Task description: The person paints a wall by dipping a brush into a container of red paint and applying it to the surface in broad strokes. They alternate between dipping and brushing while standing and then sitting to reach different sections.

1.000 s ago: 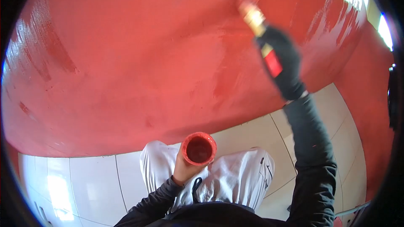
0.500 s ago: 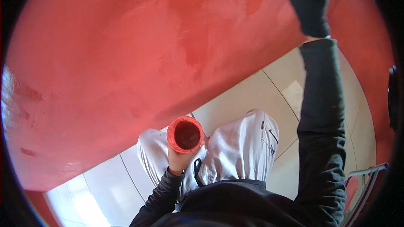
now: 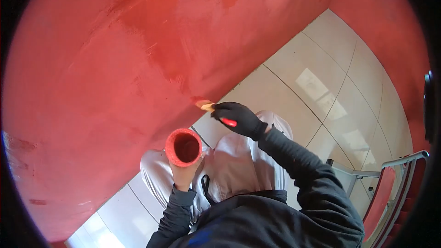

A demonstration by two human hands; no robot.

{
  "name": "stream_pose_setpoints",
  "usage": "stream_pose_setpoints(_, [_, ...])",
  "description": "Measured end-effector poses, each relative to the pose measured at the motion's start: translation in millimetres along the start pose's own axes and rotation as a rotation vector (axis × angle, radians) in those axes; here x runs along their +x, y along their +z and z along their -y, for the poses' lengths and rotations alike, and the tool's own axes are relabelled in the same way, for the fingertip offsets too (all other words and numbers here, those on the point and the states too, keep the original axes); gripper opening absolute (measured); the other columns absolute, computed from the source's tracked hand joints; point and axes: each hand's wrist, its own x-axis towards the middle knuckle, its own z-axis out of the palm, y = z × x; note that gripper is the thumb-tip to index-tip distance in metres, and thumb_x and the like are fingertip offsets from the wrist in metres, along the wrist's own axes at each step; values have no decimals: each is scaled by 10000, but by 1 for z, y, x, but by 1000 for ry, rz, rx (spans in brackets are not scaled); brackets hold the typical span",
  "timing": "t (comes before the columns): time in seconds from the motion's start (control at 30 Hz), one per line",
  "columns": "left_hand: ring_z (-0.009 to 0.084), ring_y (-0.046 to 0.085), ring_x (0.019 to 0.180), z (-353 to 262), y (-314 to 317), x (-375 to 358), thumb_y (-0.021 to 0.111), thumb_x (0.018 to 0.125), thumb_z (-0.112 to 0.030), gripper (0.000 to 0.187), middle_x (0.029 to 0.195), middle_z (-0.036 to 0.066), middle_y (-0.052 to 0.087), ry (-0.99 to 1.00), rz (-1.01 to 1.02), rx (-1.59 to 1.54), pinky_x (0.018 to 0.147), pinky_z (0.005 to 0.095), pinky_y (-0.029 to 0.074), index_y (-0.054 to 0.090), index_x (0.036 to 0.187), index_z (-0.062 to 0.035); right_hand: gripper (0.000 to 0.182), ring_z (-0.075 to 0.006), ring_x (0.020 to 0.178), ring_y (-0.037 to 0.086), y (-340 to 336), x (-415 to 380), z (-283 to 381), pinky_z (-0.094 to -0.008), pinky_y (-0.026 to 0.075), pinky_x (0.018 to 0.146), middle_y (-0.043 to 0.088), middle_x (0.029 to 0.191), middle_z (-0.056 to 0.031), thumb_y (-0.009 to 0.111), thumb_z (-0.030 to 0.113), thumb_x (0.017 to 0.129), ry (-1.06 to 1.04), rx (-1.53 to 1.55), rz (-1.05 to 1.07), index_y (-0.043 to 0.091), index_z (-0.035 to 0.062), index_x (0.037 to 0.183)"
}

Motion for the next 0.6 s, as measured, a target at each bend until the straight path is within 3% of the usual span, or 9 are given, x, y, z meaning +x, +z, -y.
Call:
stream_pose_setpoints(0.07, [180, 558, 1021, 8, 1, 0, 816, 635, -29, 640, 1097, 54, 579, -26, -18, -16, 896, 327, 456, 497, 1189, -52, 187, -306, 914, 609, 9, -14, 10, -360, 492, 775, 627, 986, -142, 641, 52, 796, 379, 383, -398, 618, 37, 981])
stream_pose_setpoints(0.1, [179, 553, 1034, 8, 2, 3, 822, 629, -34, 652, 1115, 61, 573, -51, 24, -32, 899, 328, 456, 495, 1193, -47, 167, -297, 852, 628, 2, -14, 17, -336, 499, 741, 640, 931, -145, 664, 34, 796, 409, 331, -491, 629, 9, 958])
stream_pose_setpoints(0.13, [178, 548, 1048, 9, 3, 6, 828, 623, -38, 664, 1132, 67, 567, -81, 60, -45, 901, 330, 456, 493, 1197, -43, 142, -230, 848, 632, -6, -14, 28, -310, 494, 741, 641, 936, -125, 643, 41, 818, 620, 378, -580, 626, 8, 955])
stream_pose_setpoints(0.2, [199, 561, 1034, 11, 11, 10, 847, 599, -59, 678, 1135, 93, 570, 62, -38, 26, 883, 332, 468, 501, 1182, -27, 152, -141, 823, 607, -16, -16, 31, -272, 485, 722, 634, 911, -56, 628, 26, 836, 664, 529, -745, 602, 18, 986])
stream_pose_setpoints(0.27, [205, 558, 1048, 26, 13, 10, 849, 603, -66, 710, 1158, 100, 560, 44, -12, -48, 887, 333, 468, 479, 1208, -28, 147, -117, 751, 620, -34, -6, 49, -238, 499, 682, 625, 886, -65, 618, 42, 860, 655, 743, -861, 555, 6, 988])
stream_pose_setpoints(0.37, [203, 553, 1061, 36, 20, 7, 855, 598, -73, 744, 1178, 102, 547, 7, -45, -153, 891, 331, 467, 454, 1223, -29, 147, -122, 718, 632, -64, 16, 77, -237, 509, 645, 625, 850, -69, 622, 59, 862, 688, 681, -809, 551, -6, 972])
stream_pose_setpoints(0.43, [198, 548, 1070, 38, 29, 8, 855, 597, -73, 750, 1188, 101, 539, 28, -16, -50, 896, 323, 464, 443, 1222, -26, 146, -158, 728, 643, -79, 27, 85, -275, 538, 647, 617, 887, -88, 575, 16, 867, 732, 505, -602, 540, -8, 1007])
stream_pose_setpoints(0.6, [186, 558, 1052, 36, 34, 9, 850, 606, -72, 709, 1163, 99, 556, 67, -62, -101, 897, 310, 464, 460, 1195, -15, 161, -161, 669, 650, -56, 39, 99, -263, 528, 596, 620, 832, -87, 633, 36, 821, 621, 306, -391, 569, -9, 962])
